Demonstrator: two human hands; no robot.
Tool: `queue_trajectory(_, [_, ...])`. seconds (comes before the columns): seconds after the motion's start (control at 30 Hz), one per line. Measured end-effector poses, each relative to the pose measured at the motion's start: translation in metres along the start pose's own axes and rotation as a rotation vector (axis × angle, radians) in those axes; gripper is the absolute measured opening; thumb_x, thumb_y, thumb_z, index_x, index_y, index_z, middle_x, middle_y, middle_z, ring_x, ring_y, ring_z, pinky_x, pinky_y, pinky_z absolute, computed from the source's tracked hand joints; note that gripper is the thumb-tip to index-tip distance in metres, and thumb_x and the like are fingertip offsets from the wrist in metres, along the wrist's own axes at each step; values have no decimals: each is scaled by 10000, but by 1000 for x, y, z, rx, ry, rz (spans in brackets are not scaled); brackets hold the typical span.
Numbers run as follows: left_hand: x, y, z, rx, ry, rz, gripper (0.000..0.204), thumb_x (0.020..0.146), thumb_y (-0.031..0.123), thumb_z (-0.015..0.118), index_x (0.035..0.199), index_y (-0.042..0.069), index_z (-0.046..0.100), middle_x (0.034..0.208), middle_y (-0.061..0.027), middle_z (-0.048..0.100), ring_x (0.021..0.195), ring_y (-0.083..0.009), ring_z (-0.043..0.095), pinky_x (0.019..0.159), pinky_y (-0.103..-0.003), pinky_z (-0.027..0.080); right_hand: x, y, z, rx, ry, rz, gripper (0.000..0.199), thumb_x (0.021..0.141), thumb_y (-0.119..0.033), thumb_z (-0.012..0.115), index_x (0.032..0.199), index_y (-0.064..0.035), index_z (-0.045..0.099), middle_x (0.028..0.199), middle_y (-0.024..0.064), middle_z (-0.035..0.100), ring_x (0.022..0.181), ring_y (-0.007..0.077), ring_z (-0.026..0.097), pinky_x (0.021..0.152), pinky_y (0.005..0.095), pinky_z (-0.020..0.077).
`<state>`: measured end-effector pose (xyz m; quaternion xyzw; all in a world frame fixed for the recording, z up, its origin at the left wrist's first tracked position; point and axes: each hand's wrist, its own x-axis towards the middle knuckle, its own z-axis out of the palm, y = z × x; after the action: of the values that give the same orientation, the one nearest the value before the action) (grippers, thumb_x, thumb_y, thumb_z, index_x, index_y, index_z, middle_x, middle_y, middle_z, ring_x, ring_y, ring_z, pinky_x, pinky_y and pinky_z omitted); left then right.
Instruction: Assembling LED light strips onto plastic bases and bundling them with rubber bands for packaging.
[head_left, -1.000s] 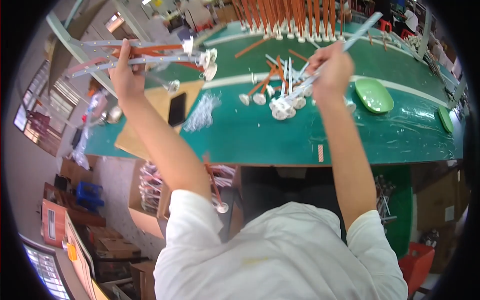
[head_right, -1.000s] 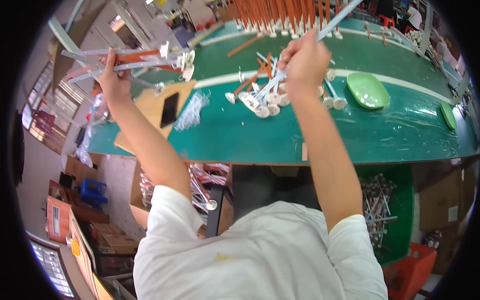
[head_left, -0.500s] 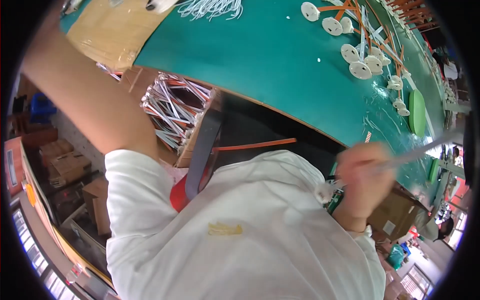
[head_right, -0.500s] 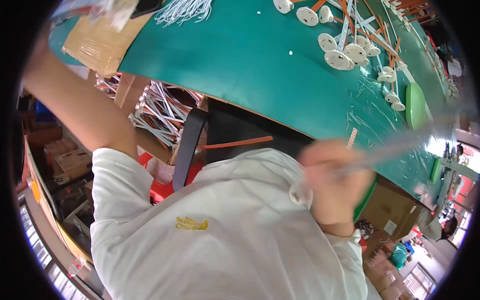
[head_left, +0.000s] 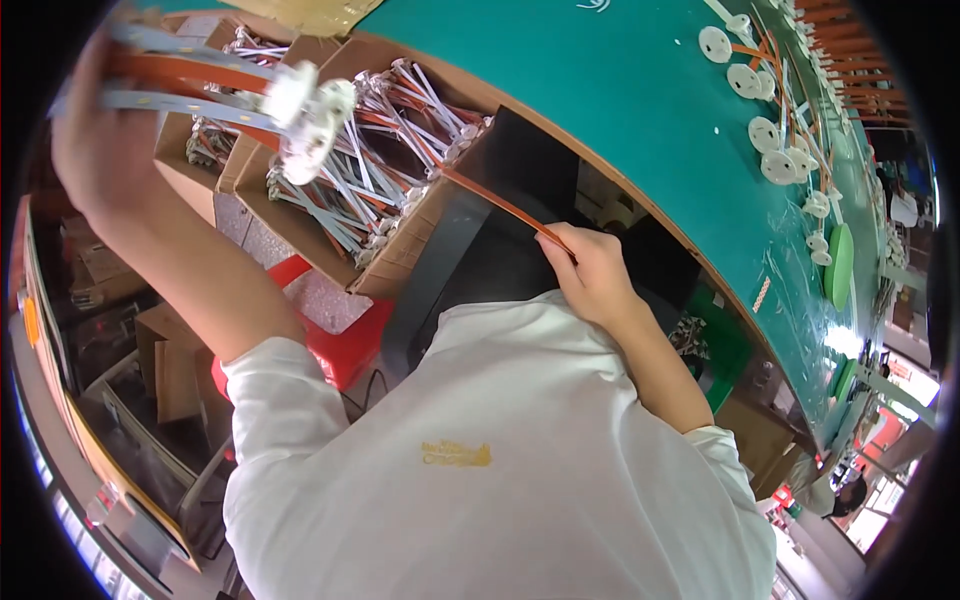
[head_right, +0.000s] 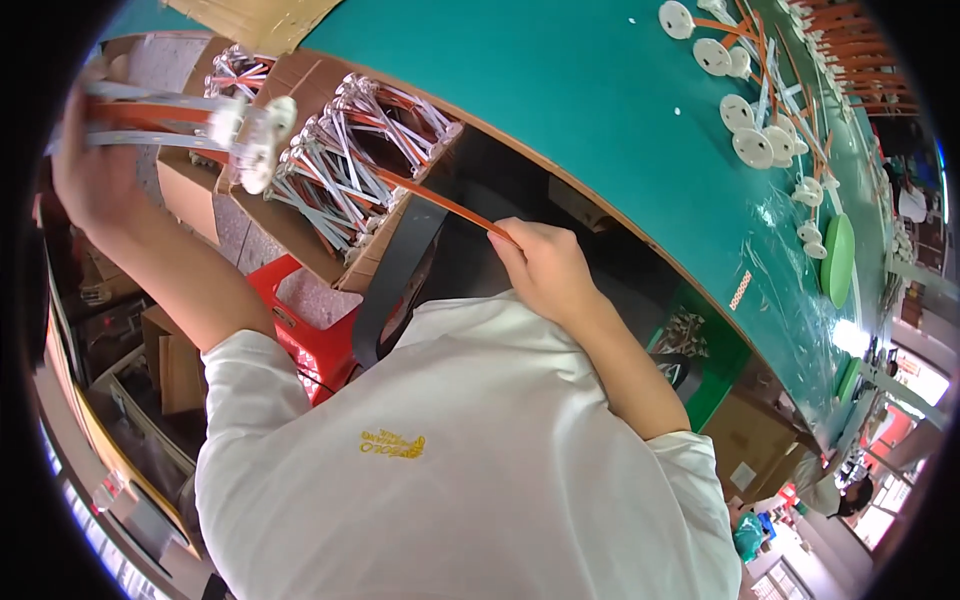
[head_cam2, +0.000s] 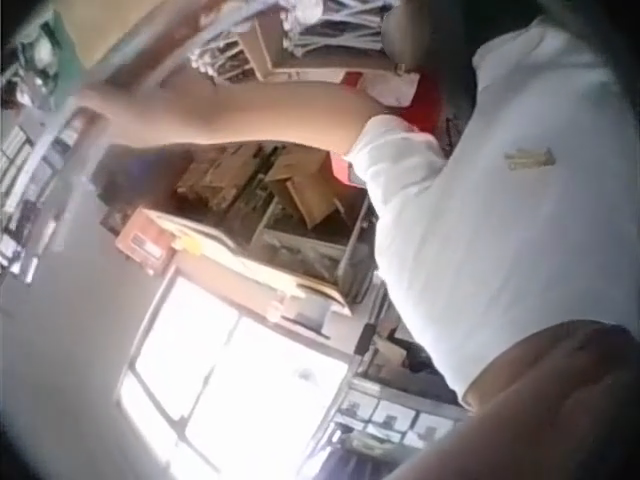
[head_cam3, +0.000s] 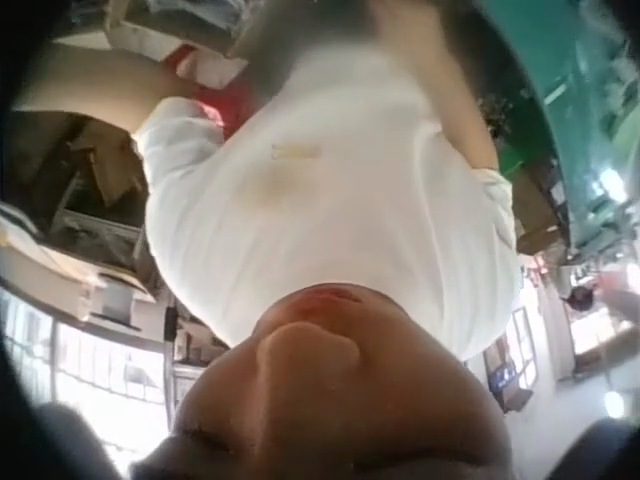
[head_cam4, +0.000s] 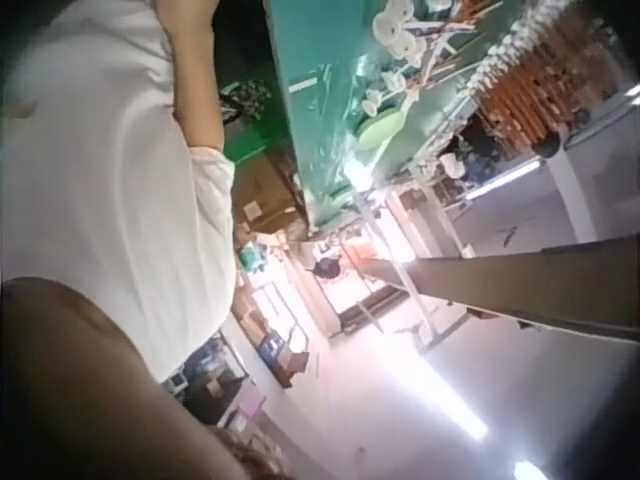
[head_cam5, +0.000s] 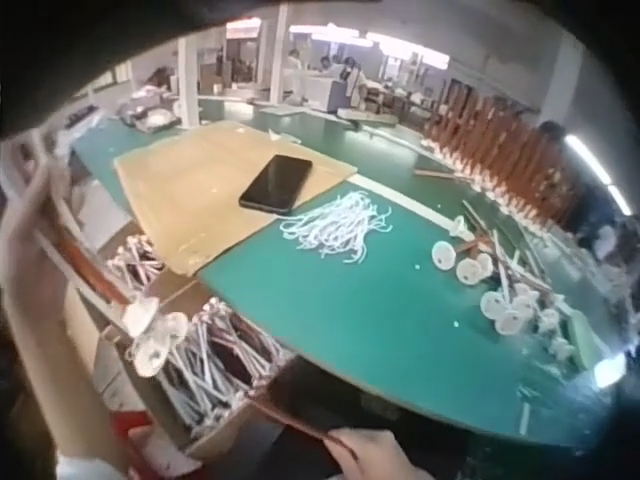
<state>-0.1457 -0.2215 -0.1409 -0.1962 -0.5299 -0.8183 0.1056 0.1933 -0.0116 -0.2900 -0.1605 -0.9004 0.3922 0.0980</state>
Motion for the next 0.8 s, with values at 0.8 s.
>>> queue_trajectory(0.8, [-268, 13, 144, -309, -768, -1066, 167, 935, 221, 594, 944, 56, 569, 760, 19, 544, 574, -38, 511, 410, -164, 311, -79, -77, -90, 418, 42, 358, 264, 663, -142, 841, 646, -36, 600, 518, -65, 377, 477, 23, 307, 442, 220, 222])
